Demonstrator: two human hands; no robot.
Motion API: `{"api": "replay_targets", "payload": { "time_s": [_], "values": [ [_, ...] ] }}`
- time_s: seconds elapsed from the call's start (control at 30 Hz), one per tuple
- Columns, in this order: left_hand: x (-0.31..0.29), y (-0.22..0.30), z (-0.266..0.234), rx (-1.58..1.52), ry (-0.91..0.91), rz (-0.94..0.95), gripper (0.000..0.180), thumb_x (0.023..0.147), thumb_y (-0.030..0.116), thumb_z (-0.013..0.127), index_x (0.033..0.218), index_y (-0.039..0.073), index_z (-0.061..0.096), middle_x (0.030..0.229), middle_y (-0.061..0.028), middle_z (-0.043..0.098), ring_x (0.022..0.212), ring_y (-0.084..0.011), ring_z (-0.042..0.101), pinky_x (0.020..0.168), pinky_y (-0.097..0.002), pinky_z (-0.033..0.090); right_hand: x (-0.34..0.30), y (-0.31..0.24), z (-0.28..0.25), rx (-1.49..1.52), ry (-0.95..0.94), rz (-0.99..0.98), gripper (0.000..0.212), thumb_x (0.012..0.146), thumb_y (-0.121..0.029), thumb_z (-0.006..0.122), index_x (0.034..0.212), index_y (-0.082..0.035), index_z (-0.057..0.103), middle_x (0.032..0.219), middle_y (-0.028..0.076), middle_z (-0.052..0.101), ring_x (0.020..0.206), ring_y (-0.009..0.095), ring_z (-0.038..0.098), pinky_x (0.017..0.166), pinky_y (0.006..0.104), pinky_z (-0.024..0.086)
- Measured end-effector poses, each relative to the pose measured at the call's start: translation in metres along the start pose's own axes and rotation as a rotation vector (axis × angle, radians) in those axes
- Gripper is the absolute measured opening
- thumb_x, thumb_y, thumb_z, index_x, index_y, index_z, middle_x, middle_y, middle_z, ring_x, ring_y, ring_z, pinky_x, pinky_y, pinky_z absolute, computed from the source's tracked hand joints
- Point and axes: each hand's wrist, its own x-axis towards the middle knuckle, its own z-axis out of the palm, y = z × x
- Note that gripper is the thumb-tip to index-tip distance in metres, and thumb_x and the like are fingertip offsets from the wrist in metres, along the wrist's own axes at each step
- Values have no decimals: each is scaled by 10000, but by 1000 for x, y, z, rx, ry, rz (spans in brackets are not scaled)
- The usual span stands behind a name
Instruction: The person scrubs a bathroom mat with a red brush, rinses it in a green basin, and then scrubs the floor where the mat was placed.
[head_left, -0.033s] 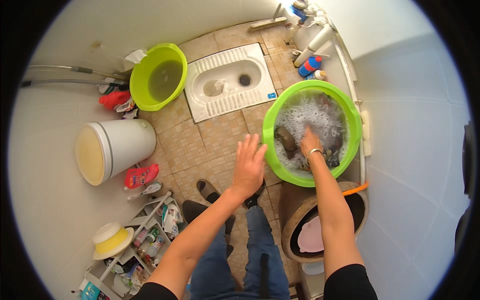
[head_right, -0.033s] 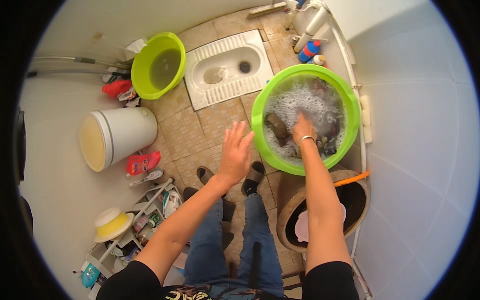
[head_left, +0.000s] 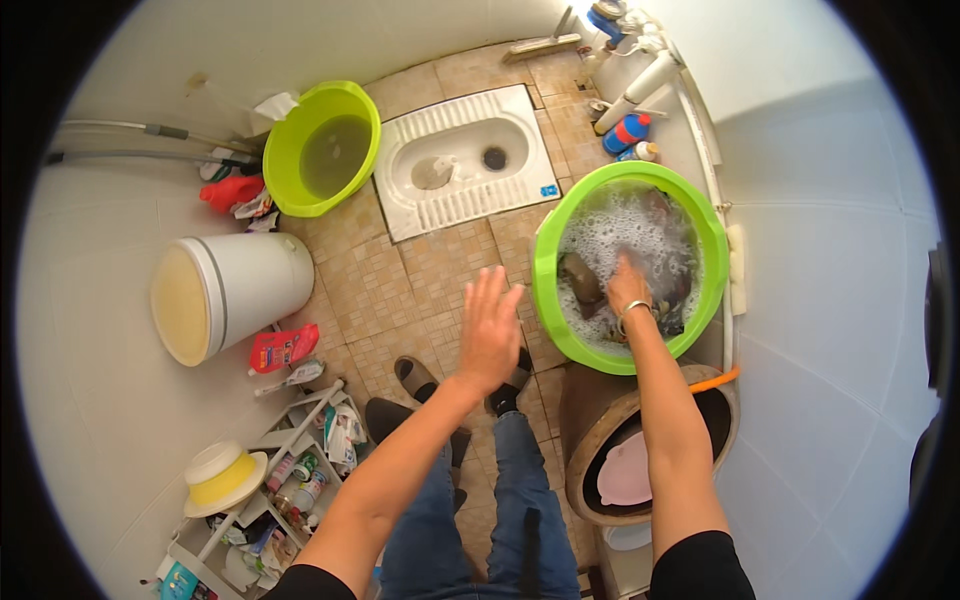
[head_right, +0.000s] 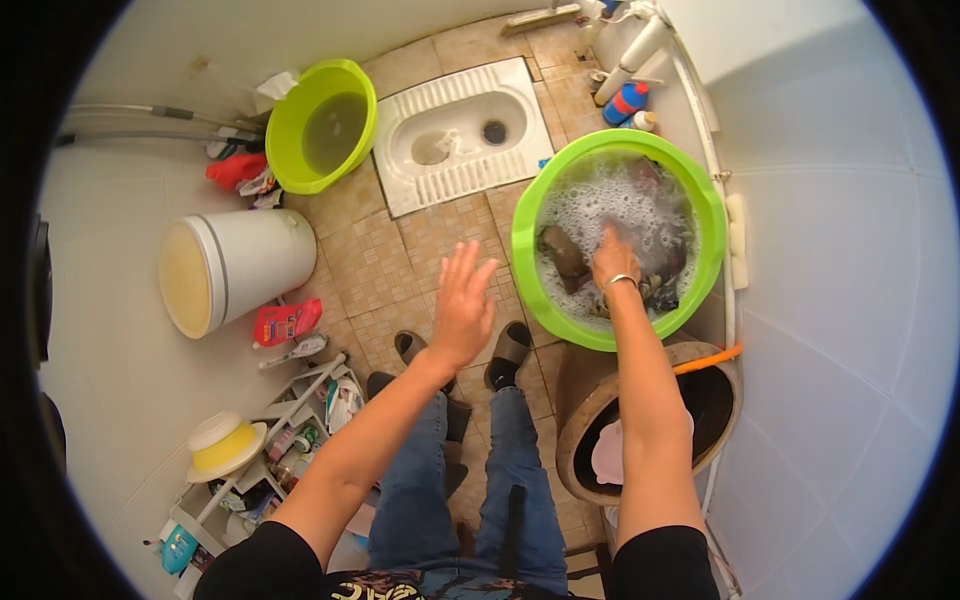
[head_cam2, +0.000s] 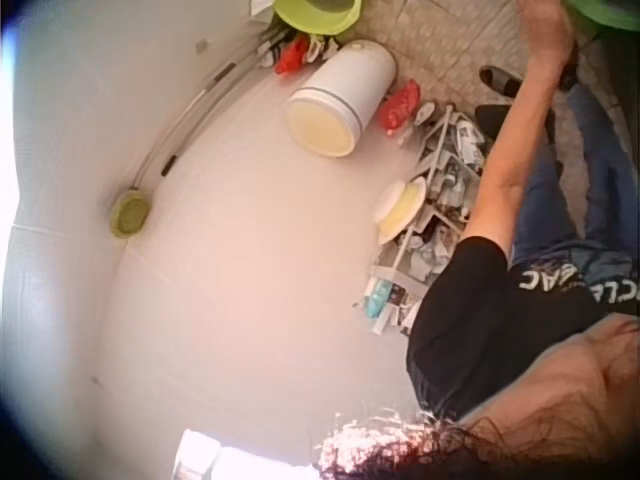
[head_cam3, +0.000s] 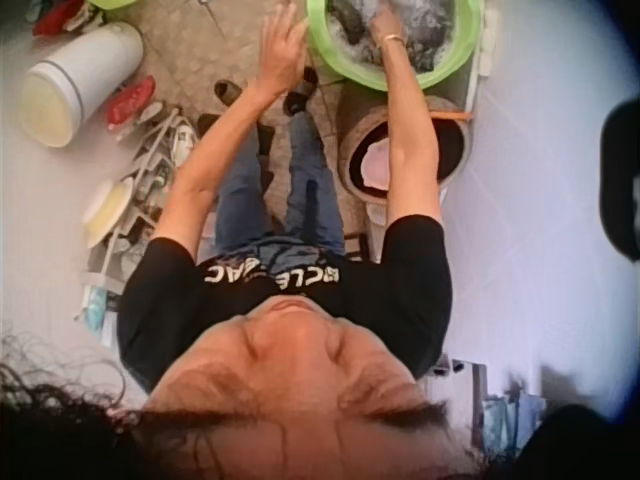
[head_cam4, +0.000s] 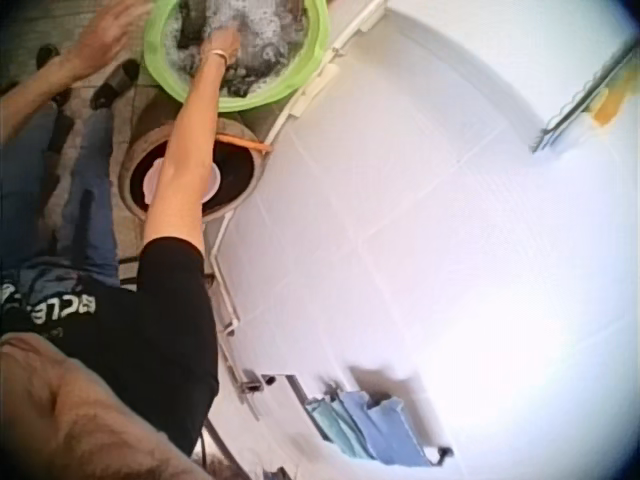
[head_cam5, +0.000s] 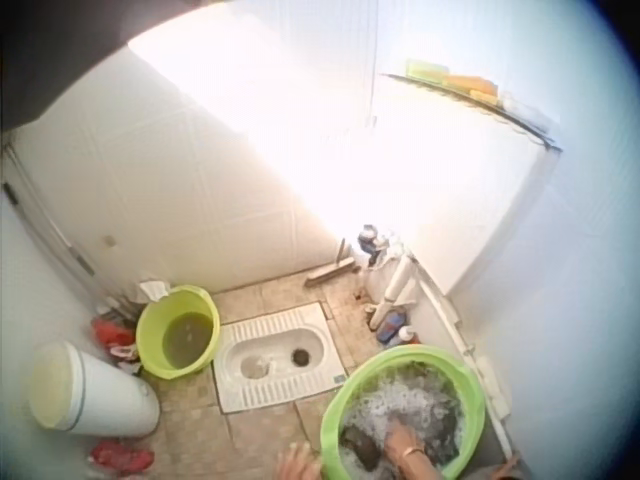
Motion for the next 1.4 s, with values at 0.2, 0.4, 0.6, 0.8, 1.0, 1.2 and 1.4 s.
{"api": "replay_targets", "payload": {
  "time_s": [0.2, 0.4, 0.6, 0.8, 1.0, 1.2, 1.4],
  "values": [
    [-93, -180, -36, 0, 53, -493, 471, 876, 50, 662, 1338, 0, 586, 1469, -264, 537, 1359, -428, 507, 1156, -490, 403, 11, 29, 28, 73, 210, -278, 822, 917, 12, 477, 1650, -276, 239, 1490, 374, 436, 1186, 556, 584, 1055, 574, 447],
    [-302, -357, -54, -24, -18, -1172, 398, 830, 118, 750, 1197, -20, 682, 1093, -164, 746, 1022, -267, 706, 897, -383, 550, 59, 51, 63, -46, 383, -445, 891, 873, 80, 484, 1663, -202, 184, 1147, 330, 586, 1007, 502, 622, 953, 533, 498],
    [-446, -326, 9, -182, -47, -1576, 302, 830, 113, 697, 1112, 5, 713, 1057, -172, 745, 1041, -318, 707, 918, -397, 540, 110, 138, 47, -208, 380, -371, 719, 958, -79, 470, 1627, -11, 219, 1298, 331, 601, 1143, 465, 621, 990, 474, 492],
    [-534, -256, 42, -91, -254, -1892, 546, 844, 250, 776, 1244, -92, 630, 1290, -306, 647, 1254, -430, 607, 1069, -443, 479, 94, 138, 21, 204, 140, -192, 501, 1048, -257, 509, 1471, 10, 474, 1338, 205, 647, 1176, 308, 627, 1015, 387, 481],
    [-585, -286, 79, -139, -236, -2029, 983, 820, 416, 848, 1454, -176, 385, 1464, -368, 496, 1361, -450, 521, 1156, -421, 420, 127, 216, -30, 378, 27, -118, 414, 1070, -273, 544, 1351, 29, 570, 1183, 104, 692, 975, 202, 667, 790, 332, 560],
    [-615, -314, 93, -165, -200, -2090, 910, 821, 376, 860, 1439, -123, 415, 1368, -350, 590, 1284, -462, 589, 1093, -451, 480, 136, 190, -26, 317, 10, -61, 414, 1066, -267, 546, 1354, 28, 574, 1204, 107, 691, 999, 215, 662, 826, 343, 550],
    [-579, -322, 93, 34, -325, -2098, 478, 985, 172, 637, 1343, -91, 465, 1266, -368, 629, 1211, -479, 624, 1020, -514, 517, 128, 208, -31, 323, 31, -16, 413, 1062, -262, 548, 1357, 26, 578, 1226, 109, 689, 1024, 227, 658, 863, 354, 539]
  ]
}}
